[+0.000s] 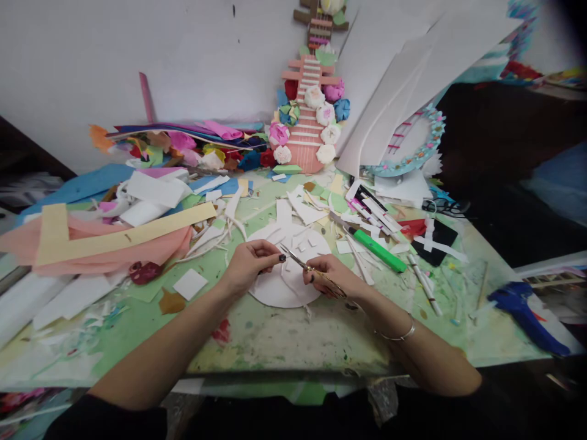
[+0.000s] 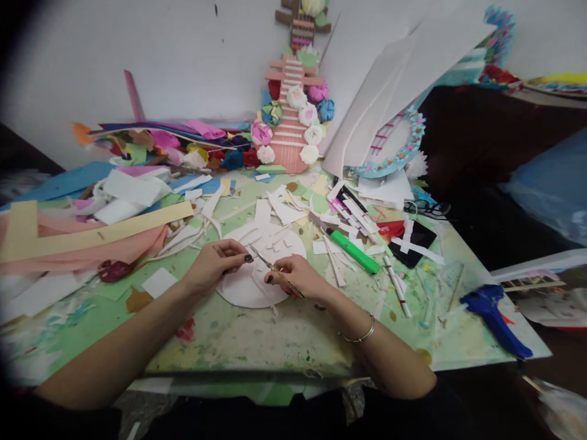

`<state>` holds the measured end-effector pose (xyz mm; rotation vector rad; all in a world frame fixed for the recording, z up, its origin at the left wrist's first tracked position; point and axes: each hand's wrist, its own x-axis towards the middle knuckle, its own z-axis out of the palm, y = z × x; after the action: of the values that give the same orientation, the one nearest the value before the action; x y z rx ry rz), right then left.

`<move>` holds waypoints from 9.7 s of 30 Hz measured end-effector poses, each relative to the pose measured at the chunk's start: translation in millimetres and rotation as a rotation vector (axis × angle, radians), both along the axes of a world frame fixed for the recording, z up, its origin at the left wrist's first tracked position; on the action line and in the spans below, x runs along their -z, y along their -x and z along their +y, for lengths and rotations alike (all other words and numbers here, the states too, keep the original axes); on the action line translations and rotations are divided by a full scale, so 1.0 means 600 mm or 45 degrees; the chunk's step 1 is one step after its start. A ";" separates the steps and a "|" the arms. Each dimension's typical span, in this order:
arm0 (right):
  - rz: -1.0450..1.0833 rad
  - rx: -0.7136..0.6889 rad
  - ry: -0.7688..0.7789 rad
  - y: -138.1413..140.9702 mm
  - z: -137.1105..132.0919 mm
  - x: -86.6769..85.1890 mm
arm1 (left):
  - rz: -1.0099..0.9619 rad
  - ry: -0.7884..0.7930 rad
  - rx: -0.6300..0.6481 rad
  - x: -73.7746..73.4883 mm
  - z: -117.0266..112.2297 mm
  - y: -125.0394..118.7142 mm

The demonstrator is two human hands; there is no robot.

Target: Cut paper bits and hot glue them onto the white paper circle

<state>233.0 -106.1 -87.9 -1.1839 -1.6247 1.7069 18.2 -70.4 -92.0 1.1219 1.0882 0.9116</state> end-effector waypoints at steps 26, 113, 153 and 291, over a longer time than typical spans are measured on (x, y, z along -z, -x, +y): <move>-0.122 0.032 0.114 -0.004 -0.015 -0.019 | 0.350 -0.485 0.081 0.034 0.021 0.011; -0.365 -0.059 0.061 0.010 -0.021 0.002 | 0.838 -0.804 -0.132 0.015 -0.038 -0.009; -0.077 0.141 0.199 -0.007 -0.019 0.001 | 0.832 -0.614 0.093 0.013 -0.005 0.020; -1.784 0.396 -0.354 -0.091 0.039 -0.033 | 1.045 -0.647 0.133 -0.010 0.035 0.064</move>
<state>287.4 -82.7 -67.9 -2.5271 -2.0200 0.2516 -20.2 -49.4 -85.8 2.0636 1.4636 0.6568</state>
